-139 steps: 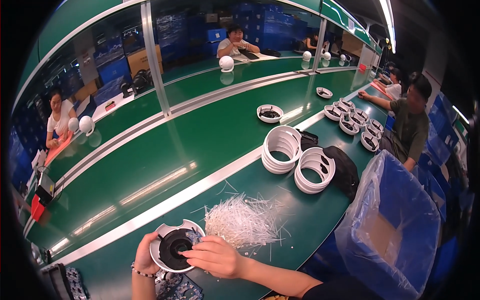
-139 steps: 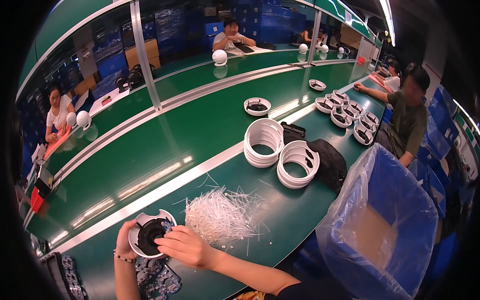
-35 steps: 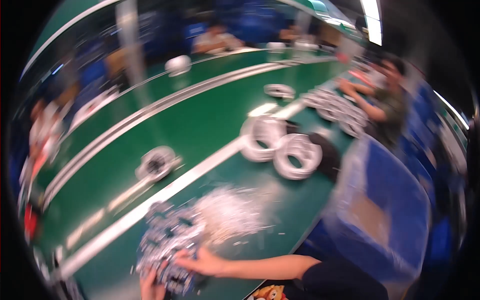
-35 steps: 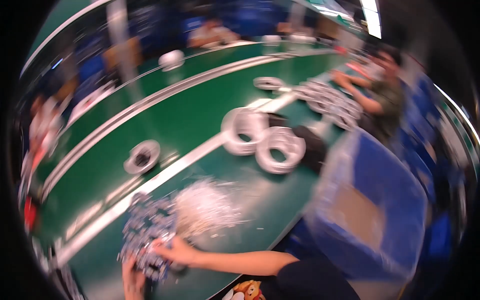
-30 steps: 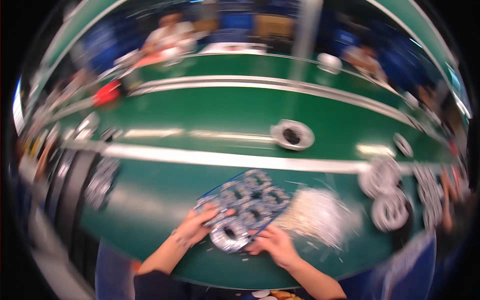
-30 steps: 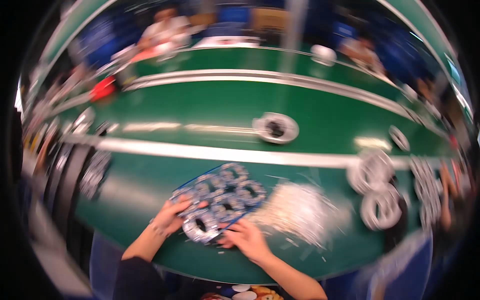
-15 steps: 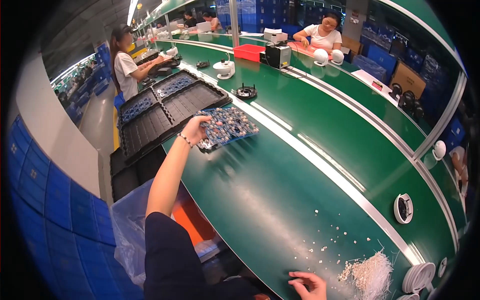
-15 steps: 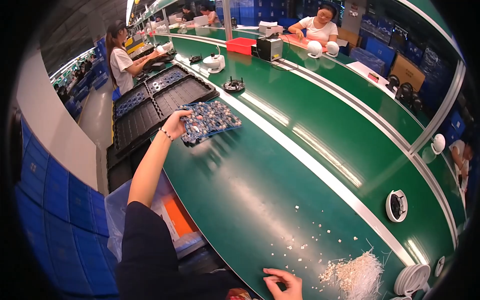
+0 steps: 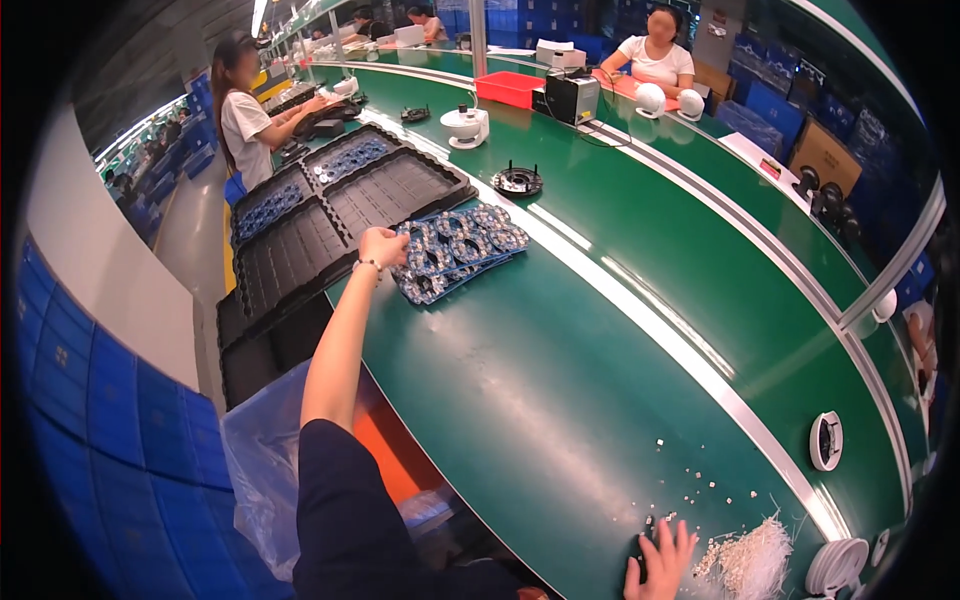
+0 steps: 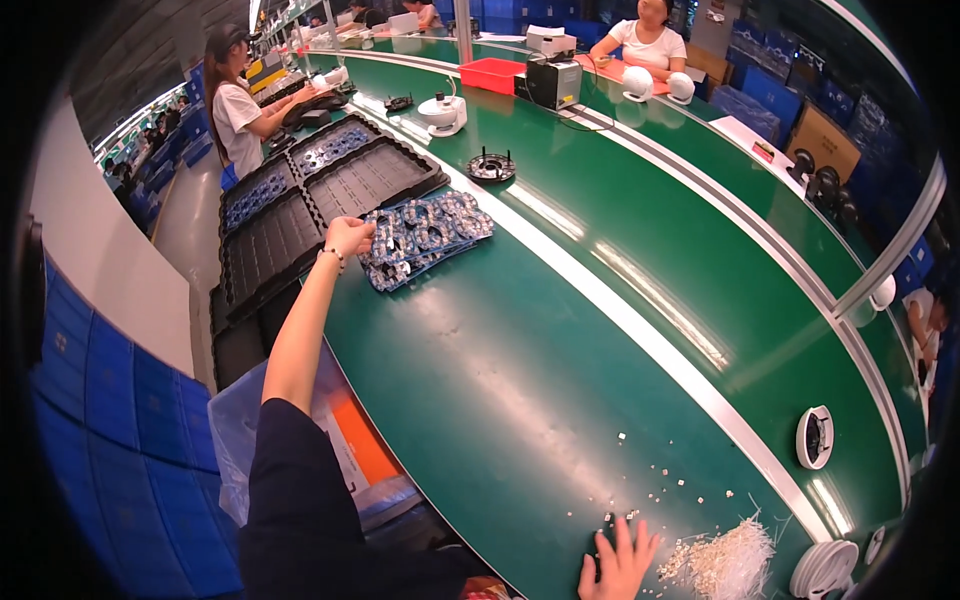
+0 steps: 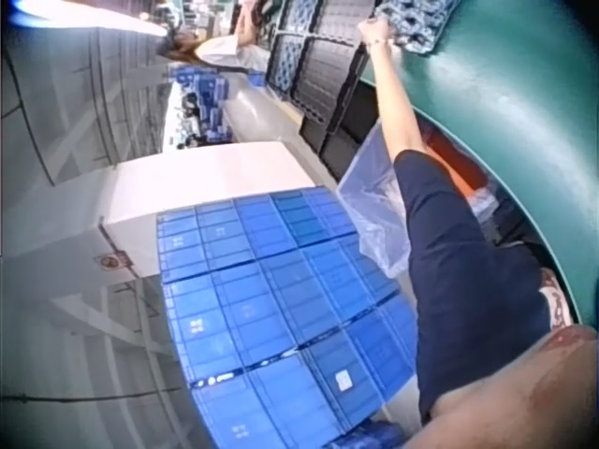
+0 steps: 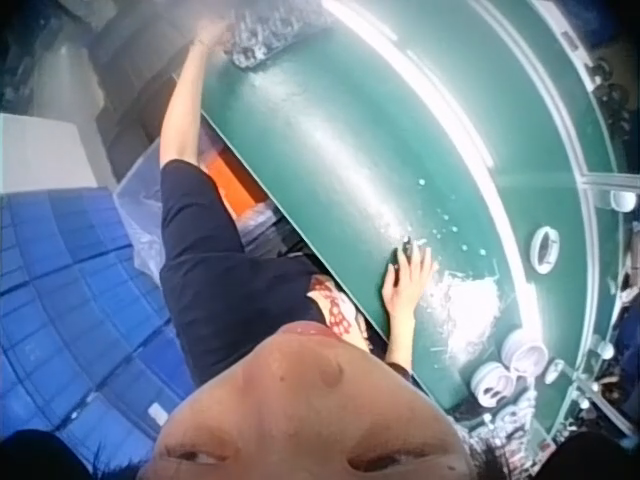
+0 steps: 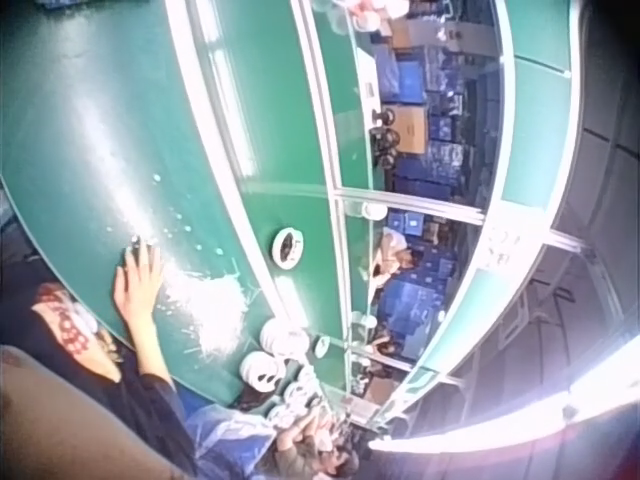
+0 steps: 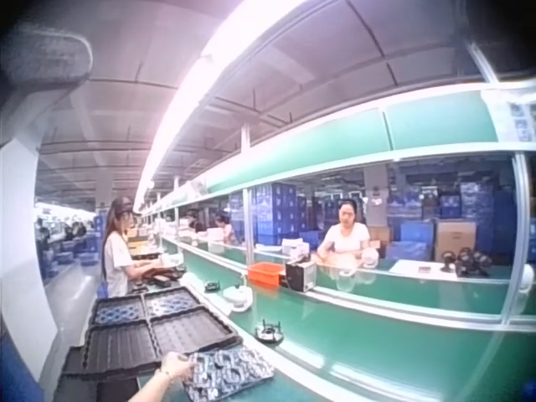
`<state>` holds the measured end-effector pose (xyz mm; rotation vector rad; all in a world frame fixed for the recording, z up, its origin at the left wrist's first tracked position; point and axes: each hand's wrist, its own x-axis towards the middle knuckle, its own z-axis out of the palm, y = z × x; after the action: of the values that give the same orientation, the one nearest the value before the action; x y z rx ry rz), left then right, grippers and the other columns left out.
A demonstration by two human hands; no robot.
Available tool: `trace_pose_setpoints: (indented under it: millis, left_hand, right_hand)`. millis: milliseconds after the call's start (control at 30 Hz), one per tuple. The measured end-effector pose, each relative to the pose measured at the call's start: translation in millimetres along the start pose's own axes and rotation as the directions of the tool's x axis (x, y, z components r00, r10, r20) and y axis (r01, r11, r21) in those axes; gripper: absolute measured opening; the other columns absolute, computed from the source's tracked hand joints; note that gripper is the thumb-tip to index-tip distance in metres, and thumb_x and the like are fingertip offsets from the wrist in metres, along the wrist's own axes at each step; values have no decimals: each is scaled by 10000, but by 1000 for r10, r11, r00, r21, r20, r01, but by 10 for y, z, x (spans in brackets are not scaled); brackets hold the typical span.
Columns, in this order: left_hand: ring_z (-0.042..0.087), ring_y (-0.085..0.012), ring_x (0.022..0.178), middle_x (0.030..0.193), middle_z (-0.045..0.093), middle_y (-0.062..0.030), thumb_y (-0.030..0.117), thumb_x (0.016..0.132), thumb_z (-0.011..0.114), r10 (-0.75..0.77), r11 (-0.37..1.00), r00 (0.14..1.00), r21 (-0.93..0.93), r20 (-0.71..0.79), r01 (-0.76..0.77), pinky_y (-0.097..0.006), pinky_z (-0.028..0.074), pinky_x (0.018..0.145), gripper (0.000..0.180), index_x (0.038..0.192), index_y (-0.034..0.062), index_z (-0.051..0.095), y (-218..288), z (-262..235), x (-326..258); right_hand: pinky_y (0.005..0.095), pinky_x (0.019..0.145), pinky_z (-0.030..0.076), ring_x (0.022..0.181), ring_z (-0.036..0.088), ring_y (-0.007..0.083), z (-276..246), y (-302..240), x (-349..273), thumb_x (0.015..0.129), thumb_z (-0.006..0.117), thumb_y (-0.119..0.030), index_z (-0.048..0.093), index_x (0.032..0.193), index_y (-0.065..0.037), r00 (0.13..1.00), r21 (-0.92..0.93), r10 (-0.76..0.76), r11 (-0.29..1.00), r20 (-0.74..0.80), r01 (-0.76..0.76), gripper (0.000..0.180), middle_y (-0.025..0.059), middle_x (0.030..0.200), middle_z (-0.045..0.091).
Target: Assembling the components of circular LED light fixtures on a factory production line.
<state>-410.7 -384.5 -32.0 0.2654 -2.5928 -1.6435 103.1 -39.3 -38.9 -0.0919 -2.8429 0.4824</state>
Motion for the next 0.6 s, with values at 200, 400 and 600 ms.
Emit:
trace_pose_setpoints:
  millis: [200, 400, 600]
  left_hand:
    - [505, -356, 1016, 1081, 497, -279, 506, 599, 675, 212, 791, 932, 611, -293, 12, -379, 409, 868, 726, 1006, -75, 516, 0, -71, -394]
    - [553, -274, 953, 1101, 494, -258, 547, 489, 746, -103, 971, 987, 201, -126, 127, -297, 520, 635, 996, 1106, -150, 394, 90, 18, -371]
    - [578, -199, 572, 812, 591, -162, 393, 520, 805, -221, 956, 973, 186, -62, 229, -313, 449, 429, 778, 984, -129, 461, 26, 130, -19]
  right_hand:
    - [533, 958, 259, 1141, 374, 419, -34, -202, 136, 691, 612, -106, 550, 1040, -68, 981, 68, -79, 993, -177, 92, 356, 180, 1202, 457]
    - [470, 924, 330, 1097, 434, 375, 20, -451, 439, 671, 633, -76, 581, 976, -42, 971, 199, -127, 965, -203, 168, 312, 182, 1172, 489]
    - [478, 947, 298, 1146, 370, 394, 285, -521, 539, 586, 675, -119, 629, 875, -64, 969, 336, -139, 920, -205, 203, 298, 170, 1167, 494]
